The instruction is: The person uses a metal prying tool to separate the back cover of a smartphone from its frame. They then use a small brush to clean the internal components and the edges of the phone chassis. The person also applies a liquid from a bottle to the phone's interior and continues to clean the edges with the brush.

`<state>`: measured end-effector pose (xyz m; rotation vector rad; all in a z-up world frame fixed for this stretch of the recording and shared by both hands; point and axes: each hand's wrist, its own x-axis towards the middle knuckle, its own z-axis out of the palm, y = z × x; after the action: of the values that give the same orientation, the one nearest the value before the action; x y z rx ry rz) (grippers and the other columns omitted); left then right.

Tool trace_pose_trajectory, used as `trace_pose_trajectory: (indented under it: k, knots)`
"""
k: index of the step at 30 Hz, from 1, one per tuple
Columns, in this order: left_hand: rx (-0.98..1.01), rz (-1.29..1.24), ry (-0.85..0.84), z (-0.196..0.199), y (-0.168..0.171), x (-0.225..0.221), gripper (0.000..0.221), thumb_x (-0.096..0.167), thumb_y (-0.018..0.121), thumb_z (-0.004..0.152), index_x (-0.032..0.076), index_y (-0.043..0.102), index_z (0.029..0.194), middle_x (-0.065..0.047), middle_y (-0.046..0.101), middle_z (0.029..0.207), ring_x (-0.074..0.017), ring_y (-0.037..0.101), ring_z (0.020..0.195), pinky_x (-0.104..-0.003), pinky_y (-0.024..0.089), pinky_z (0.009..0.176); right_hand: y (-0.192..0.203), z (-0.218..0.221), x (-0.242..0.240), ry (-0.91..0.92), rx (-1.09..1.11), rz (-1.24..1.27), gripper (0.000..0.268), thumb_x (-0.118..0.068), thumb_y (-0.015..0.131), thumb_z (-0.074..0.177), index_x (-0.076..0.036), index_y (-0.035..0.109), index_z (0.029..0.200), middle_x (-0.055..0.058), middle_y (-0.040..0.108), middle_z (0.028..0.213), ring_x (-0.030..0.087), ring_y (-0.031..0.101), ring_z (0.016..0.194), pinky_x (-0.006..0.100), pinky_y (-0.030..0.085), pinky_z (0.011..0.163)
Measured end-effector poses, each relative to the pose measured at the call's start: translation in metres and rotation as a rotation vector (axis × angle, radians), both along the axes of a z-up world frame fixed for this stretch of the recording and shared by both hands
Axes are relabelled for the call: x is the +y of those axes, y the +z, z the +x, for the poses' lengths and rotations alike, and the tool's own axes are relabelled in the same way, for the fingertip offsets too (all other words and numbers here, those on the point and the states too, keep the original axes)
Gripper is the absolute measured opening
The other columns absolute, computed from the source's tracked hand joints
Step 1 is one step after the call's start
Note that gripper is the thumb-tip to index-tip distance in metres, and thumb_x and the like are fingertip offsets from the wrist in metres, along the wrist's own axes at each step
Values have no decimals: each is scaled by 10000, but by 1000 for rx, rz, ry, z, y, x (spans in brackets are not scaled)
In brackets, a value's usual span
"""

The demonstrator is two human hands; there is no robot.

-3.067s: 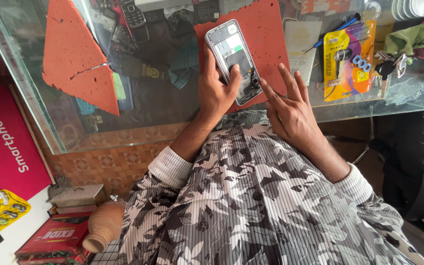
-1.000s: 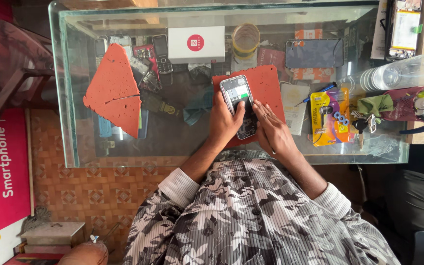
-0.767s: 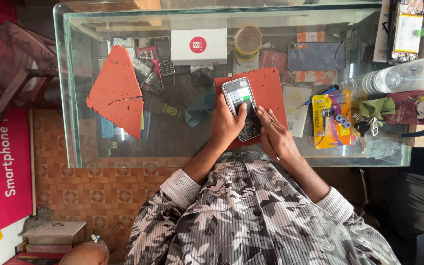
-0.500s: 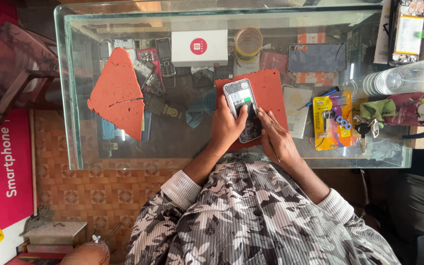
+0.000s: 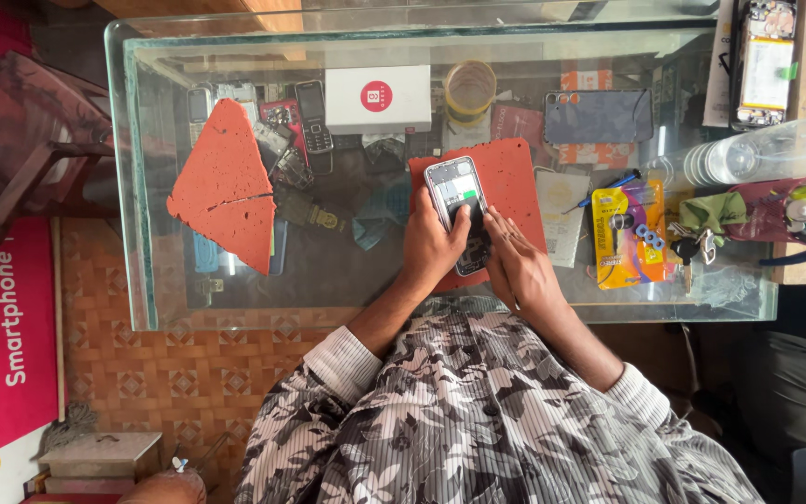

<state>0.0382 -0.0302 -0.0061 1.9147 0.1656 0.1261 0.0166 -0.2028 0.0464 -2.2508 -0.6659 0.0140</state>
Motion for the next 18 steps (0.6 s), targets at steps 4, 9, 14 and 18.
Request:
trace_pose_trajectory:
  k: [4,9,14,18]
  knots:
    - [-35,11,17,0,-6,-2,492,229,712,928,-53,466,1248,-226,739,950,-367,765,867,-423,616,656,-6,0,-1,-26,22,31,502,34,528,928,133,479,1418,347,551,1413,484,558,1318,491,443,1149]
    - [-40,53,33,0,-9,-1,494,247,723,920,-48,485,1236,-240,733,955,-396,750,880,-447,606,682,-26,-6,-2,-111,-30,86,458,44,517,942,90,526,1397,297,595,1431,458,585,1312,480,466,1138]
    - [-58,60,42,-1,-9,-1,477,263,730,918,-43,508,1209,-257,723,969,-423,734,895,-476,593,688,-29,-6,-3,-46,-165,21,473,37,542,908,85,519,1377,291,583,1413,453,594,1295,493,459,1152]
    - [-79,79,52,0,-5,-1,471,254,734,906,-44,519,1200,-264,719,982,-425,729,891,-477,593,691,-22,-4,-3,-69,-109,-20,462,26,571,874,78,566,1334,280,609,1383,449,602,1267,463,488,1099]
